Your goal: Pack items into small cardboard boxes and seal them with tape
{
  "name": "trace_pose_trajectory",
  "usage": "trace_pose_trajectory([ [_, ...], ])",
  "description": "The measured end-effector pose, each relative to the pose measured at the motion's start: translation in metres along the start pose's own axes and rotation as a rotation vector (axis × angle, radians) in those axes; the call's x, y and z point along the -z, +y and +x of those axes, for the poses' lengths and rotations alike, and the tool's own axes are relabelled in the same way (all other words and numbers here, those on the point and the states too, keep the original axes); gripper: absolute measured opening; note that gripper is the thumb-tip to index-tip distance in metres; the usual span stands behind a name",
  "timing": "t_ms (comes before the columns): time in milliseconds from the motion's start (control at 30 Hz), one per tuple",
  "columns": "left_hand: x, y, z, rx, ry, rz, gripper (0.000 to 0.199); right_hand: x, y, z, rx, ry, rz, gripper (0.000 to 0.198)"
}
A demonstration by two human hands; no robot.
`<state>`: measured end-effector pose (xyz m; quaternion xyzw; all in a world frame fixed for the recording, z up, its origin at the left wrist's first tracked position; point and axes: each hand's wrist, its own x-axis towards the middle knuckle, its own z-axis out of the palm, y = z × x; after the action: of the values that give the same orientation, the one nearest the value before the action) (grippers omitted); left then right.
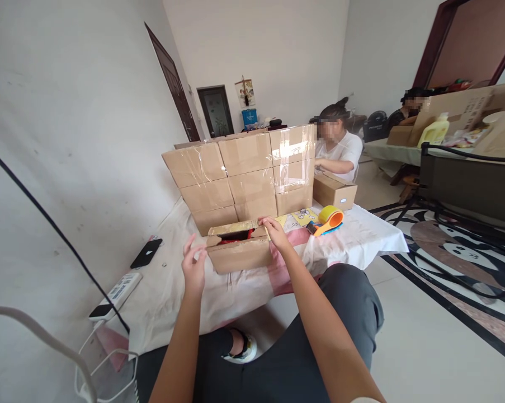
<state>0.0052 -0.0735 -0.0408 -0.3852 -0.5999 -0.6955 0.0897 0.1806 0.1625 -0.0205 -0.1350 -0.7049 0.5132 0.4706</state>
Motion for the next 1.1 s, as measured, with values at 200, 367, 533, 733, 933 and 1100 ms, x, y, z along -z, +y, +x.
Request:
trace_pose_trajectory([
  [200, -0.028, 0.004, 0.028, 0.190, 0.187, 0.029, 0.036, 0.002, -0.002, -0.002, 0.022, -0.024, -0.022, 0.022],
  [367, -0.037, 0.007, 0.042, 0.140, 0.124, 0.182, 0.033, -0.005, 0.001, -0.007, 0.010, -0.107, 0.065, 0.016],
  [533, -0.048, 0.020, 0.050, 0.085, 0.014, 0.500, 0.038, 0.000, -0.004, -0.004, -0.115, -0.117, 0.154, 0.036],
  [733, -0.042, 0.016, 0.036, -0.094, -0.152, 0.500, 0.013, 0.094, -0.023, 0.009, -0.137, 0.620, -0.084, 0.030],
  [933, -0.037, -0.003, 0.008, -0.388, -0.110, 0.456, 0.012, 0.158, 0.000, 0.004, -0.293, 1.237, -0.332, 0.018],
  [1100, -0.046, -0.004, 0.008, -0.349, -0.133, 0.570, 0.019, 0.156, 0.039, 0.009, -0.486, 1.074, -0.301, 0.019],
])
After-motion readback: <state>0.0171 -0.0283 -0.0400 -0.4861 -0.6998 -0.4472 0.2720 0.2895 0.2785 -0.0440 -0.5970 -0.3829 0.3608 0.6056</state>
